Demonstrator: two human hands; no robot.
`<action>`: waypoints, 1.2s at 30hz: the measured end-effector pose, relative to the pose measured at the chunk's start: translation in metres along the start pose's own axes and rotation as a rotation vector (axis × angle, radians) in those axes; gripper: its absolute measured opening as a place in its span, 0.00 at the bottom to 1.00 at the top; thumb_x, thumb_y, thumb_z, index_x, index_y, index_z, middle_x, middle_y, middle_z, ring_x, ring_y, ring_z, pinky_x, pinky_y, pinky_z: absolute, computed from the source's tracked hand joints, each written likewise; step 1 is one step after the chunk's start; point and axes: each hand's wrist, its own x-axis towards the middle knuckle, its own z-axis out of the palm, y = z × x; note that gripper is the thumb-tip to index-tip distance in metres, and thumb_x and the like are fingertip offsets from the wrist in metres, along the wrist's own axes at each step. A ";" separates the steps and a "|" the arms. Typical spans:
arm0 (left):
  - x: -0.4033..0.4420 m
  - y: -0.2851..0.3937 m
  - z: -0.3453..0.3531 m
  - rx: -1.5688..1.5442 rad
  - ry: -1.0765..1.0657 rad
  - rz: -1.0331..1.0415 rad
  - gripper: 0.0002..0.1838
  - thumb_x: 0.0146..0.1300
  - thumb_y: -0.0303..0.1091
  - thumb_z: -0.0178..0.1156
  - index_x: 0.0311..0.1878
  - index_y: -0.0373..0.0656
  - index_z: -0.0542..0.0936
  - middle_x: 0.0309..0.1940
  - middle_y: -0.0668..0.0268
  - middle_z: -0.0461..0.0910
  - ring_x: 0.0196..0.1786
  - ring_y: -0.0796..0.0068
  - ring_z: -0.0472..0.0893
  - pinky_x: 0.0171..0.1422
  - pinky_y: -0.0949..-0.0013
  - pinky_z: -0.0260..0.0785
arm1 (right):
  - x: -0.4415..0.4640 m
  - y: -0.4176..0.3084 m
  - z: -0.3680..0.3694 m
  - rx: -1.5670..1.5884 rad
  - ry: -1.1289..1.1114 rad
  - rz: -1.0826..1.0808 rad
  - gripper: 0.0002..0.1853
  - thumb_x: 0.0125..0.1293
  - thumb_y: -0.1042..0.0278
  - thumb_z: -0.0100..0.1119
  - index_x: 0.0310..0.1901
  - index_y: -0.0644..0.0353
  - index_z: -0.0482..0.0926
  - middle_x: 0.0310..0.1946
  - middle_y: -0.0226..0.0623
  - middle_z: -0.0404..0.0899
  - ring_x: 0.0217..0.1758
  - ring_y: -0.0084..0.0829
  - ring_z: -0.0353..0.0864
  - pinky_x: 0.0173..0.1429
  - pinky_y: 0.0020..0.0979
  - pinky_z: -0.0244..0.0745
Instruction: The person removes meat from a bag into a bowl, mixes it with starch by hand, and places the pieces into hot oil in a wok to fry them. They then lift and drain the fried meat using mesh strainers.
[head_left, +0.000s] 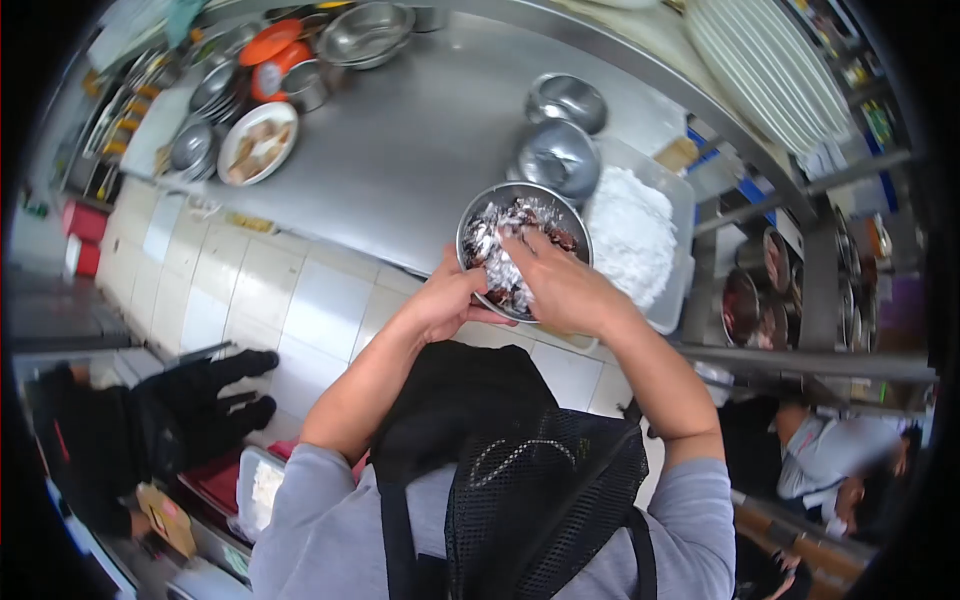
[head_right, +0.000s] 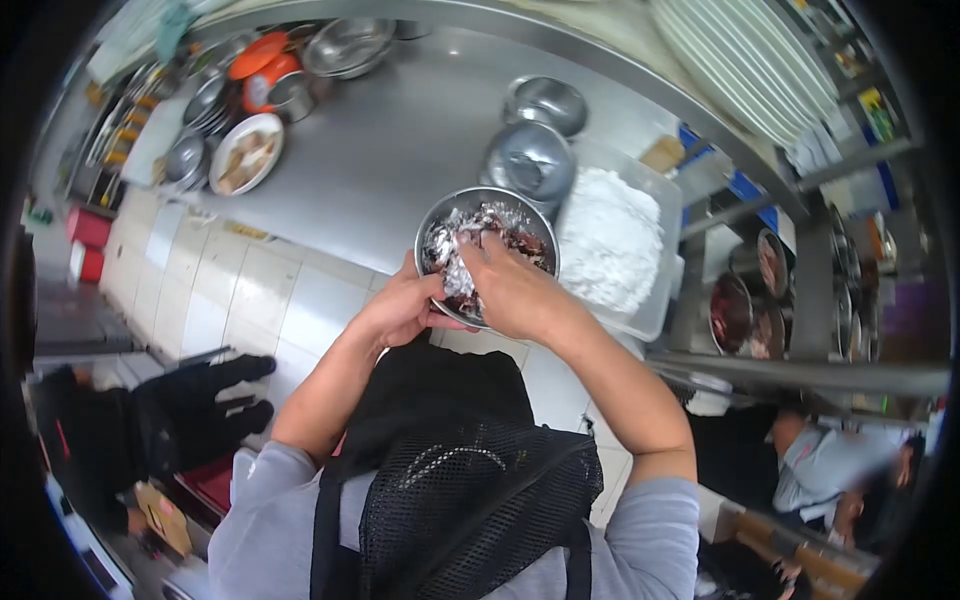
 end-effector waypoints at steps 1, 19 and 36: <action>-0.013 0.006 -0.013 0.007 0.088 -0.057 0.43 0.65 0.18 0.53 0.80 0.42 0.44 0.69 0.44 0.70 0.58 0.42 0.87 0.50 0.43 0.92 | 0.011 -0.012 -0.011 0.001 -0.009 -0.043 0.41 0.57 0.80 0.69 0.75 0.59 0.70 0.73 0.63 0.68 0.67 0.64 0.79 0.77 0.52 0.73; -0.218 0.073 -0.338 -0.150 0.549 0.285 0.37 0.66 0.21 0.52 0.76 0.42 0.51 0.66 0.50 0.71 0.58 0.50 0.86 0.49 0.43 0.91 | 0.347 -0.302 0.173 -0.314 -0.359 -0.784 0.28 0.51 0.65 0.79 0.57 0.48 0.83 0.53 0.49 0.83 0.55 0.55 0.88 0.58 0.52 0.84; -0.313 0.239 -0.651 -0.534 0.903 0.871 0.28 0.66 0.17 0.45 0.66 0.37 0.46 0.69 0.39 0.66 0.60 0.36 0.84 0.55 0.39 0.91 | 0.682 -0.636 0.274 0.047 -0.462 -1.041 0.35 0.54 0.69 0.71 0.67 0.62 0.78 0.59 0.68 0.81 0.68 0.60 0.80 0.73 0.51 0.74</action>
